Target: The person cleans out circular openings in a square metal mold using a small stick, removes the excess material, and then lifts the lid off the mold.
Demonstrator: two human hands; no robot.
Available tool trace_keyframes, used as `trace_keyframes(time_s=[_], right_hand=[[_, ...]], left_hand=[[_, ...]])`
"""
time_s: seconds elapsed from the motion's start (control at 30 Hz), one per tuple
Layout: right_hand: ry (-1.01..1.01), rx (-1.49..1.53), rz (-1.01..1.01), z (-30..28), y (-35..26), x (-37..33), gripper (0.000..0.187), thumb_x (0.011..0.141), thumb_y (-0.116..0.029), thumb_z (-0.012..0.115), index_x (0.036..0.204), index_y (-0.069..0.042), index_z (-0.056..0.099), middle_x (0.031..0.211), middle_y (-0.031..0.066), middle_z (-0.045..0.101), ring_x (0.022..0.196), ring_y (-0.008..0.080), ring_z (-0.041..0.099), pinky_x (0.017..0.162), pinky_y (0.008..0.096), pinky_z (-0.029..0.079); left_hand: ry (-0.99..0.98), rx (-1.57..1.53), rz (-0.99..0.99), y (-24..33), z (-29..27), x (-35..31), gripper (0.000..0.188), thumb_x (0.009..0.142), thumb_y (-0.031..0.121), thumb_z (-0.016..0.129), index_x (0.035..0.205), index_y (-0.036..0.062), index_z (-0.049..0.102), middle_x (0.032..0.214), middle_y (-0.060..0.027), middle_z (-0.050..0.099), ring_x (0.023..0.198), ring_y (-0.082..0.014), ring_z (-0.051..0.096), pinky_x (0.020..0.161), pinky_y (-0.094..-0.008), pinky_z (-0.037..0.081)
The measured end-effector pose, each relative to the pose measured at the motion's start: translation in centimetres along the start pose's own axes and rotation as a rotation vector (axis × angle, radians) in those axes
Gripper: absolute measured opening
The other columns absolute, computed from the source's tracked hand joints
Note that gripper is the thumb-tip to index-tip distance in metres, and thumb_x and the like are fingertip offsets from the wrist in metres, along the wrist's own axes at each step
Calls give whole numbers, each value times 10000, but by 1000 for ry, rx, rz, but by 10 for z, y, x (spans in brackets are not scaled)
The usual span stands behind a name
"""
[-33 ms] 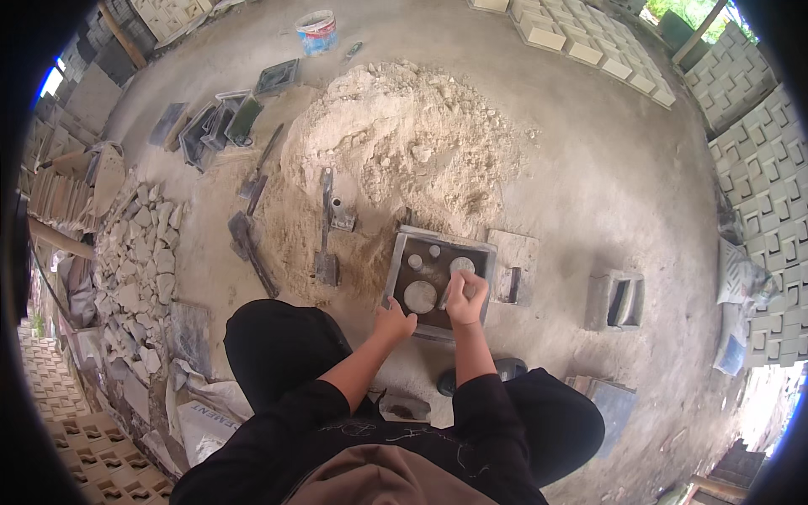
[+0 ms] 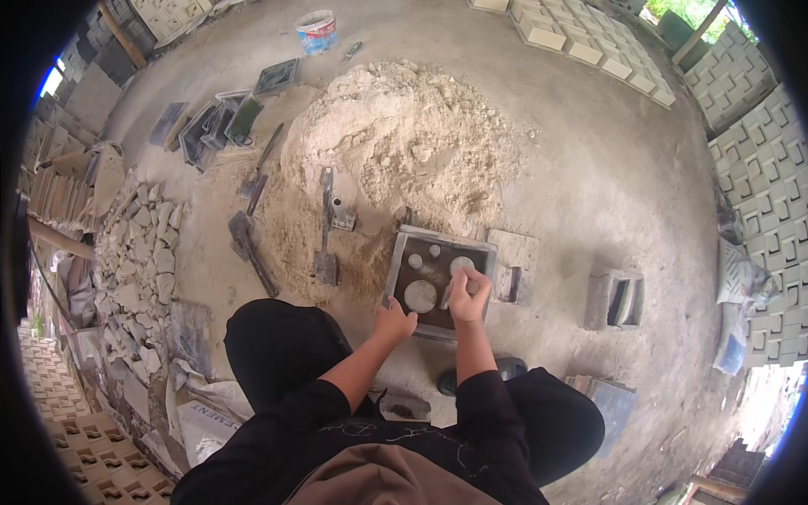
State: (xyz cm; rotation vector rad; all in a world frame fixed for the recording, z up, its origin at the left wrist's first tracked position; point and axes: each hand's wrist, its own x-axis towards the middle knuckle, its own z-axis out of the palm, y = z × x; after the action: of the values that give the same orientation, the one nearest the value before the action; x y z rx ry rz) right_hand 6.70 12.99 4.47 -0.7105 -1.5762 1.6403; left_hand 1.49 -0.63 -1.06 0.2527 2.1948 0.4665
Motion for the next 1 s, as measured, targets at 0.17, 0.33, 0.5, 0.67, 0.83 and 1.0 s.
trace_keyframes(time_s=[0.17, 0.33, 0.5, 0.67, 0.83, 1.0], right_hand=[[-31, 76, 57, 9, -40, 2, 271, 864, -89, 468, 602, -18, 461, 496, -8, 391, 431, 68, 353, 384, 218, 268], [75, 119, 2, 19, -16, 8, 349, 854, -74, 414, 514, -70, 334, 466, -32, 327, 399, 50, 283, 369, 228, 205], [-157, -55, -14, 7, -48, -2, 302, 834, -58, 426, 537, -40, 378, 510, -12, 378, 457, 64, 348, 409, 226, 246], [-122, -31, -78, 7, -28, -5, 250, 806, -42, 434, 559, -9, 413, 526, -1, 400, 489, 63, 367, 431, 237, 260], [-219, -115, -5, 8, -48, -24, 260, 800, -25, 436, 545, -23, 386, 529, -23, 368, 501, 46, 337, 433, 233, 232], [-259, -90, 40, 4, -38, -31, 240, 768, -8, 511, 555, 14, 402, 502, -3, 354, 490, 48, 331, 424, 253, 237]], left_hand=[[-19, -37, -42, -5, 3, 3, 795, 788, 308, 484, 1386, -9, 66, 1308, -415, 137, 1091, -484, 445, 935, -433, 380], [-30, 93, -32, -2, 10, 3, 839, 753, 228, 525, 1384, -16, 30, 1311, -424, 100, 1082, -485, 453, 920, -423, 396], [-36, 14, -3, -1, 2, 2, 856, 735, 198, 540, 1378, -30, 23, 1312, -423, 93, 1064, -477, 473, 900, -410, 417], [-46, -6, -42, 7, -8, -6, 847, 726, 185, 539, 1378, -27, 41, 1312, -416, 102, 1050, -475, 480, 890, -413, 424], [-25, 4, -27, 0, -3, -1, 852, 718, 172, 540, 1383, -15, 42, 1315, -406, 108, 1047, -468, 484, 898, -410, 418], [-73, -59, -60, 7, -11, -12, 852, 712, 168, 540, 1384, -11, 50, 1321, -393, 116, 1062, -464, 474, 912, -412, 406]])
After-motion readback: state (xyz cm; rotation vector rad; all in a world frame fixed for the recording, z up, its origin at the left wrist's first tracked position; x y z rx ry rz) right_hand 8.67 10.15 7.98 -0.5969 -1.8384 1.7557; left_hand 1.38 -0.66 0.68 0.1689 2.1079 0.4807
